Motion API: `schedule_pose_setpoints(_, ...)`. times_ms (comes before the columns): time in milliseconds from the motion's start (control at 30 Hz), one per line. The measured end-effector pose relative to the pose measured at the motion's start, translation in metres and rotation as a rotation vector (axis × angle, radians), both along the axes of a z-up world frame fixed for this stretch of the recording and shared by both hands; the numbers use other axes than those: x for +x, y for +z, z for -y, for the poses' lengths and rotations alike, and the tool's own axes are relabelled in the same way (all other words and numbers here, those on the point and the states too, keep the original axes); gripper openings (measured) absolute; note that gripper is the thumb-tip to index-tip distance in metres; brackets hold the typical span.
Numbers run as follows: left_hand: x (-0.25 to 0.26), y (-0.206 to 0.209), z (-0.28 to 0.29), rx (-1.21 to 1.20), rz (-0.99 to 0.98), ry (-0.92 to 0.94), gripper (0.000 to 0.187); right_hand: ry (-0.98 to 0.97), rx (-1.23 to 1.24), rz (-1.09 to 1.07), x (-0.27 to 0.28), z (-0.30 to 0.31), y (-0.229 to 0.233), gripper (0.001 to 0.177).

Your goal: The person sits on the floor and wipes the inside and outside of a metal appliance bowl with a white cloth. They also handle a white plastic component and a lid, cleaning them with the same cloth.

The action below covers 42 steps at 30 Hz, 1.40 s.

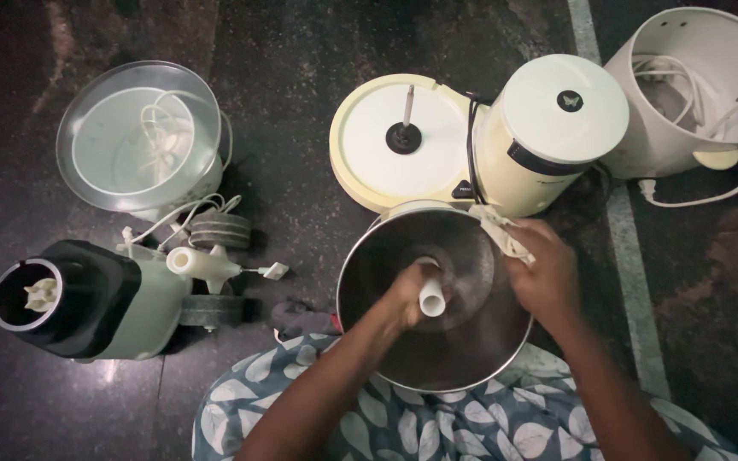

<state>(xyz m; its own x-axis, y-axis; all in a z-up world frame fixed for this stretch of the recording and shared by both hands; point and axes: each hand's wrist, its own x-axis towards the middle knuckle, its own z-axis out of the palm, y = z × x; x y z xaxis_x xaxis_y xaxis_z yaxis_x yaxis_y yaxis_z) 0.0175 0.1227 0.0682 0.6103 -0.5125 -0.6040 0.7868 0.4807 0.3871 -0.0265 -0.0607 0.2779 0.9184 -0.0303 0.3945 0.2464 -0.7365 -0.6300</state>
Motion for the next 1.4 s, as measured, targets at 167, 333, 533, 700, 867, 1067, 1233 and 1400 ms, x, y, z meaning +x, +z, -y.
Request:
schedule_pose_setpoints(167,0.001,0.026,0.001,0.02,0.024,0.011,0.016,-0.017,0.069,-0.059,0.01,0.003,-0.005,0.041)
schedule_pose_setpoints(333,-0.003,0.056,-0.002,0.197,-0.018,-0.051,0.028,0.007,0.05,-0.026,0.013,0.006,-0.009,0.04)
schedule_pose_setpoints(533,-0.012,0.054,-0.001,0.139,0.004,-0.026,0.032,-0.015,0.09,-0.079,0.01,0.008,-0.013,0.041)
schedule_pose_setpoints(700,-0.021,0.035,0.005,0.142,-0.101,0.027,0.031,0.002,0.077,-0.04,0.0,0.008,-0.014,0.037)
schedule_pose_setpoints(867,-0.018,0.03,0.008,0.086,0.021,-0.039,0.029,-0.022,0.05,-0.072,0.004,0.009,-0.014,0.039)
schedule_pose_setpoints(1067,-0.013,0.049,0.006,0.137,-0.065,-0.079,0.033,-0.053,0.1,-0.102,0.009,0.016,-0.025,0.037)
schedule_pose_setpoints(1233,-0.014,0.079,0.004,0.172,-0.047,-0.112,0.032,-0.025,0.048,-0.072,0.014,0.029,-0.041,0.037)
schedule_pose_setpoints(1400,-0.014,0.088,0.004,0.175,0.006,-0.165,0.032,-0.093,0.135,-0.172,0.018,0.037,-0.058,0.04)
